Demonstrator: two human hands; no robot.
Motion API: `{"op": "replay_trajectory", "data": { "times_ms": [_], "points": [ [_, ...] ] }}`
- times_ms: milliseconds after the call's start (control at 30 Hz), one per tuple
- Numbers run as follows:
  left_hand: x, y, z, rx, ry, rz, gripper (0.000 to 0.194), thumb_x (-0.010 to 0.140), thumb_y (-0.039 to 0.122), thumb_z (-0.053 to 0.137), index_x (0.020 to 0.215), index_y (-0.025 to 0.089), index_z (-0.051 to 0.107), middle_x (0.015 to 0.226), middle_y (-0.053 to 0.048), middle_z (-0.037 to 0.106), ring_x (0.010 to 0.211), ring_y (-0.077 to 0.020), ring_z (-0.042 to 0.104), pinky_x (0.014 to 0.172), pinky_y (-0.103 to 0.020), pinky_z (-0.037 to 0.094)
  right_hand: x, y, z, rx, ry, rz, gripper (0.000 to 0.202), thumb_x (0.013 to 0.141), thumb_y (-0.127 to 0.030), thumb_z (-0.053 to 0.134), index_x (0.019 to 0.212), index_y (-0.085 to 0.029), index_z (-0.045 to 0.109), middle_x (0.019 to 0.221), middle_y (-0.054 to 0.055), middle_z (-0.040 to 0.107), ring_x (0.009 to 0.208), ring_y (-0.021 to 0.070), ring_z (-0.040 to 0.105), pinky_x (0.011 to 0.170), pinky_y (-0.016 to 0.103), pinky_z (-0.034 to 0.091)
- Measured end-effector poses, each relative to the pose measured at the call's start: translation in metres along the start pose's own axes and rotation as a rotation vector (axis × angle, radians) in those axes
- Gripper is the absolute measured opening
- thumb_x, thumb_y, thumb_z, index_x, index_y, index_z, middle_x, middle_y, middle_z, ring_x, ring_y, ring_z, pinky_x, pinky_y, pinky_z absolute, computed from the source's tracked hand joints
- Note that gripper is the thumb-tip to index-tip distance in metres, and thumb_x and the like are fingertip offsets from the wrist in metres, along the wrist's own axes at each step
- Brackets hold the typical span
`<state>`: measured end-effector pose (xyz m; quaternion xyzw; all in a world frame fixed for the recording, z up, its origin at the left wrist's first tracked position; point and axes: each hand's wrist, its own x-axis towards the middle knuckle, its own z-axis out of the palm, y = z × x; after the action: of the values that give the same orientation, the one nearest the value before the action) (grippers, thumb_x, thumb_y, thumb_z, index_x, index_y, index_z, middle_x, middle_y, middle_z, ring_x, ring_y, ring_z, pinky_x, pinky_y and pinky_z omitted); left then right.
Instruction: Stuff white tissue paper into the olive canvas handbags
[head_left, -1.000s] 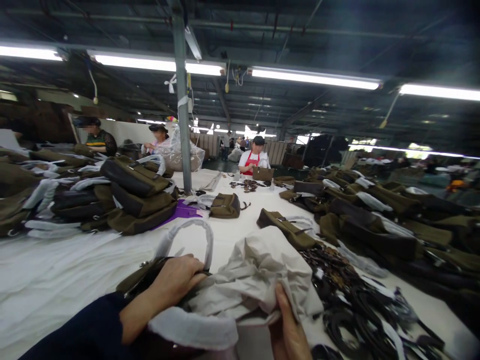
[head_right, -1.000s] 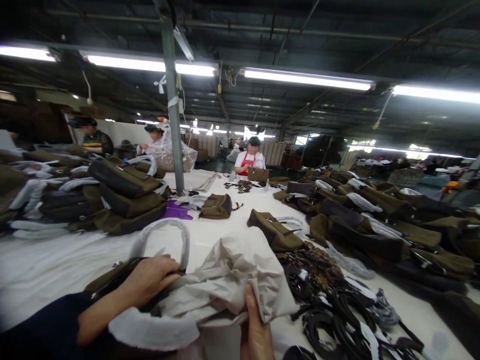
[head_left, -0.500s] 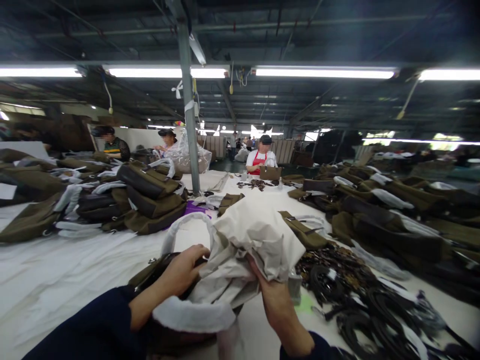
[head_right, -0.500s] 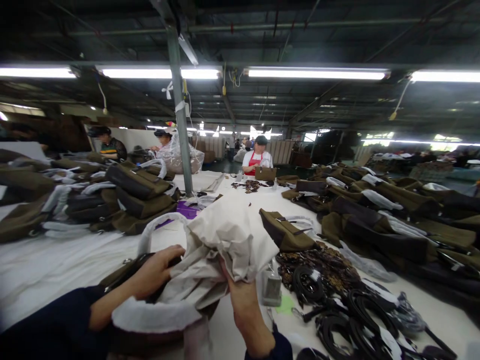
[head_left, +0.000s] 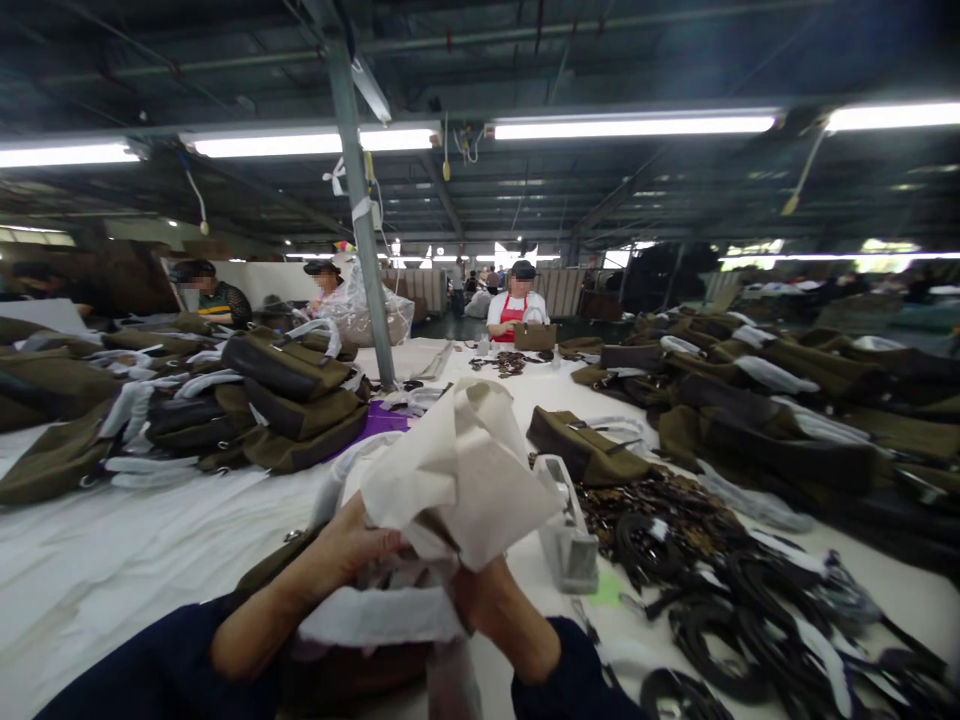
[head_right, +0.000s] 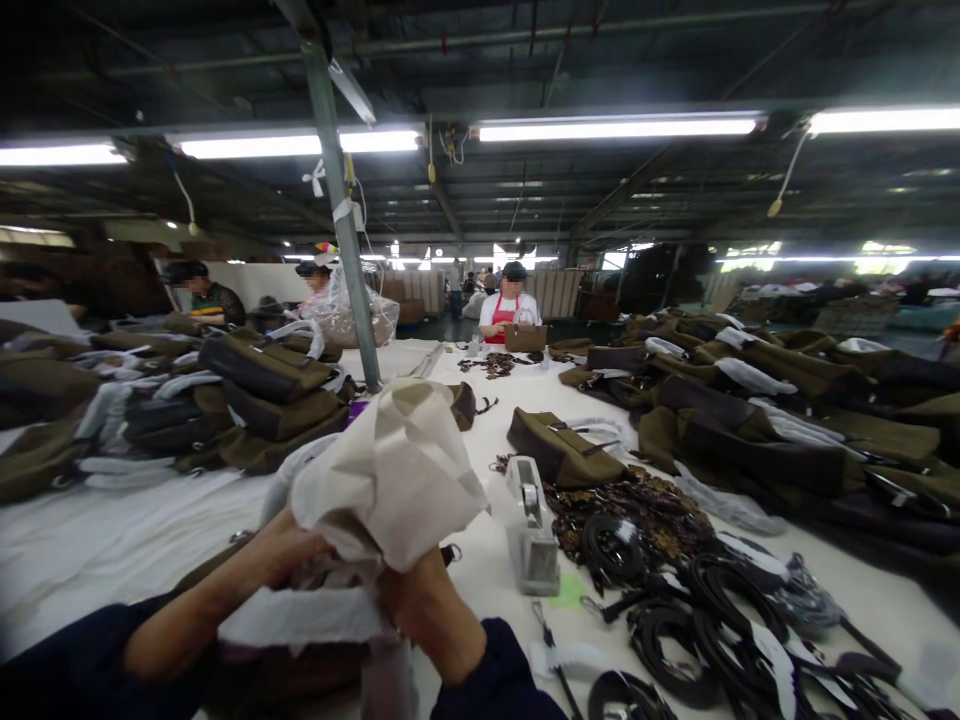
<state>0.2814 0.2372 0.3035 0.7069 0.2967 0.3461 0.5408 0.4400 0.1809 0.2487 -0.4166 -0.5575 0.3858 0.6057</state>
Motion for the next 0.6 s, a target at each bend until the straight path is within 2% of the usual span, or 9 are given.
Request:
{"op": "replay_trajectory", "data": {
  "times_ms": [100, 167, 233, 300, 367, 400, 467, 567, 600],
  "points": [
    [0.003, 0.0, 0.005, -0.059, 0.035, -0.02, 0.071, 0.067, 0.053, 0.08, 0.126, 0.02, 0.061, 0.118, -0.009, 0.07, 0.114, -0.0315, 0.061, 0.101, -0.039, 0.047, -0.015, -0.016, -0.009, -0.037, -0.111, 0.019, 0.041, 0.082, -0.044, 0.067, 0.118, -0.023, 0.065, 0.107, 0.007, 0.071, 0.123, 0.0261, 0.054, 0.111, 0.044, 0.037],
    [0.004, 0.001, 0.008, -0.088, 0.041, -0.023, 0.064, 0.07, 0.047, 0.08, 0.124, 0.019, 0.062, 0.113, -0.009, 0.072, 0.11, -0.0303, 0.064, 0.098, -0.039, 0.049, -0.03, -0.025, -0.022, -0.055, -0.102, 0.03, 0.04, 0.079, -0.038, 0.072, 0.115, -0.022, 0.065, 0.111, 0.007, 0.069, 0.119, 0.026, 0.056, 0.105, 0.04, 0.042],
    [0.005, -0.001, 0.008, -0.131, 0.06, -0.033, 0.059, 0.071, 0.046, 0.08, 0.121, 0.019, 0.063, 0.11, -0.008, 0.073, 0.106, -0.0295, 0.066, 0.095, -0.039, 0.051, -0.041, -0.028, -0.041, -0.11, -0.002, 0.022, 0.03, 0.085, -0.038, 0.066, 0.109, -0.021, 0.065, 0.101, 0.006, 0.069, 0.1, 0.0225, 0.064, 0.088, 0.033, 0.052],
    [0.007, -0.003, 0.005, -0.164, 0.098, -0.062, 0.06, 0.067, 0.049, 0.081, 0.116, 0.018, 0.065, 0.108, -0.009, 0.073, 0.104, -0.0302, 0.067, 0.092, -0.039, 0.053, -0.043, -0.021, -0.065, -0.264, 0.201, -0.008, 0.028, 0.087, -0.036, 0.062, 0.11, -0.019, 0.062, 0.096, 0.006, 0.068, 0.079, 0.0182, 0.064, 0.07, 0.028, 0.054],
    [0.008, -0.006, -0.001, -0.157, 0.152, -0.105, 0.063, 0.061, 0.053, 0.083, 0.11, 0.017, 0.066, 0.104, -0.01, 0.074, 0.102, -0.0321, 0.068, 0.089, -0.04, 0.055, -0.038, -0.006, -0.09, -0.474, 0.391, -0.021, 0.045, 0.082, -0.031, 0.066, 0.125, -0.02, 0.055, 0.11, 0.009, 0.064, 0.068, 0.0151, 0.06, 0.064, 0.029, 0.052],
    [0.009, -0.007, -0.003, -0.142, 0.175, -0.122, 0.063, 0.059, 0.053, 0.084, 0.107, 0.017, 0.067, 0.101, -0.01, 0.075, 0.101, -0.033, 0.068, 0.087, -0.04, 0.056, -0.034, 0.002, -0.1, -0.555, 0.428, -0.013, 0.058, 0.079, -0.028, 0.068, 0.133, -0.021, 0.048, 0.119, 0.01, 0.061, 0.064, 0.0136, 0.058, 0.065, 0.031, 0.053],
    [0.01, -0.009, -0.007, -0.12, 0.2, -0.136, 0.06, 0.057, 0.053, 0.084, 0.104, 0.018, 0.068, 0.096, -0.009, 0.076, 0.099, -0.0336, 0.069, 0.085, -0.04, 0.056, -0.027, 0.019, -0.112, -0.634, 0.372, 0.013, 0.066, 0.075, -0.023, 0.069, 0.137, -0.022, 0.046, 0.122, 0.01, 0.061, 0.059, 0.0118, 0.056, 0.067, 0.031, 0.052],
    [0.01, -0.01, -0.009, -0.137, 0.198, -0.132, 0.057, 0.058, 0.048, 0.085, 0.103, 0.019, 0.067, 0.092, -0.007, 0.076, 0.097, -0.0323, 0.07, 0.085, -0.04, 0.057, -0.024, 0.035, -0.106, -0.656, 0.177, 0.037, 0.014, 0.084, -0.021, 0.059, 0.096, -0.019, 0.066, 0.083, 0.002, 0.067, 0.059, 0.0132, 0.055, 0.058, 0.025, 0.044],
    [0.01, -0.01, -0.009, -0.153, 0.198, -0.135, 0.058, 0.057, 0.046, 0.086, 0.104, 0.019, 0.066, 0.092, -0.007, 0.076, 0.096, -0.0318, 0.07, 0.084, -0.039, 0.057, -0.025, 0.038, -0.099, -0.661, 0.145, 0.038, 0.013, 0.087, -0.02, 0.053, 0.082, -0.019, 0.065, 0.072, 0.001, 0.064, 0.059, 0.014, 0.055, 0.055, 0.024, 0.041]
  ]
}}
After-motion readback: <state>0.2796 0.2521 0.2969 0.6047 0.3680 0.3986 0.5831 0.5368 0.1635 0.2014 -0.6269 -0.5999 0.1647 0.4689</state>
